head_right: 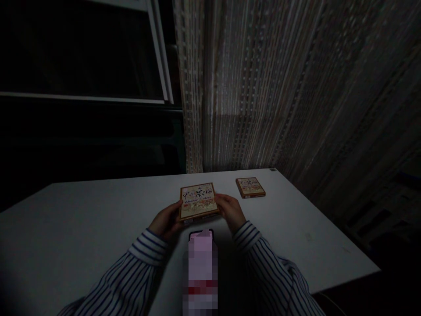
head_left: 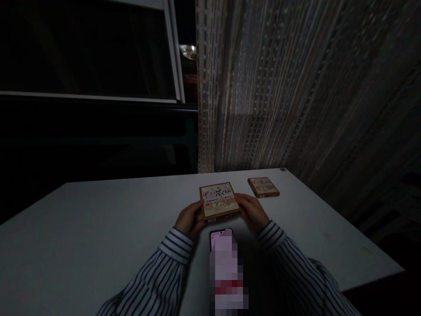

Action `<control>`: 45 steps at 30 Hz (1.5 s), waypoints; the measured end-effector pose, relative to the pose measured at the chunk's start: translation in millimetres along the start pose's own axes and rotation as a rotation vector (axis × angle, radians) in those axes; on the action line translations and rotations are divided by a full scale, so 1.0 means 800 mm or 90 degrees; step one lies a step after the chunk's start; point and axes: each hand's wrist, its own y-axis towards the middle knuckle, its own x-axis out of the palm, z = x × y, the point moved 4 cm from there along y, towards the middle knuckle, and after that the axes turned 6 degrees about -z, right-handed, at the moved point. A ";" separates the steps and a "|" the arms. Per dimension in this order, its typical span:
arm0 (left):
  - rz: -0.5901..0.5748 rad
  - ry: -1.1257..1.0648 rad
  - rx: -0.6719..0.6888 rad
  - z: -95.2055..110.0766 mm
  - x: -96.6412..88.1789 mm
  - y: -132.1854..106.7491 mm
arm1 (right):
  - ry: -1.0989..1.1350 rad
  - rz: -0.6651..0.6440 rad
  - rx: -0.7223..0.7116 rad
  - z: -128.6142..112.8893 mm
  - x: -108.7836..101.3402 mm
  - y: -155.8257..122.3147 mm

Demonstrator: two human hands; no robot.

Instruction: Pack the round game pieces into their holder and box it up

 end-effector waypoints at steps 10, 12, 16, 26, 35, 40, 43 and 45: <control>-0.015 0.012 -0.010 -0.002 0.010 -0.006 | -0.007 0.004 -0.013 -0.009 -0.003 -0.010; -0.006 0.022 -0.009 -0.001 0.012 -0.009 | -0.010 0.009 -0.016 -0.011 -0.004 -0.012; -0.009 0.030 -0.008 0.003 0.017 -0.013 | -0.021 0.012 -0.012 -0.015 -0.003 -0.015; 0.032 0.073 -0.047 0.000 0.026 -0.012 | -0.020 0.055 0.011 -0.014 -0.017 -0.021; 0.000 0.094 -0.109 -0.007 0.039 -0.004 | -0.025 0.074 0.034 -0.017 -0.034 -0.030; 0.015 0.117 -0.091 -0.006 0.045 -0.002 | -0.039 0.072 0.039 -0.021 -0.042 -0.035; 0.007 0.123 -0.097 -0.007 0.048 0.002 | -0.047 0.070 0.044 -0.023 -0.048 -0.036; 0.000 0.129 -0.100 -0.008 0.049 0.004 | -0.048 0.073 0.047 -0.024 -0.050 -0.036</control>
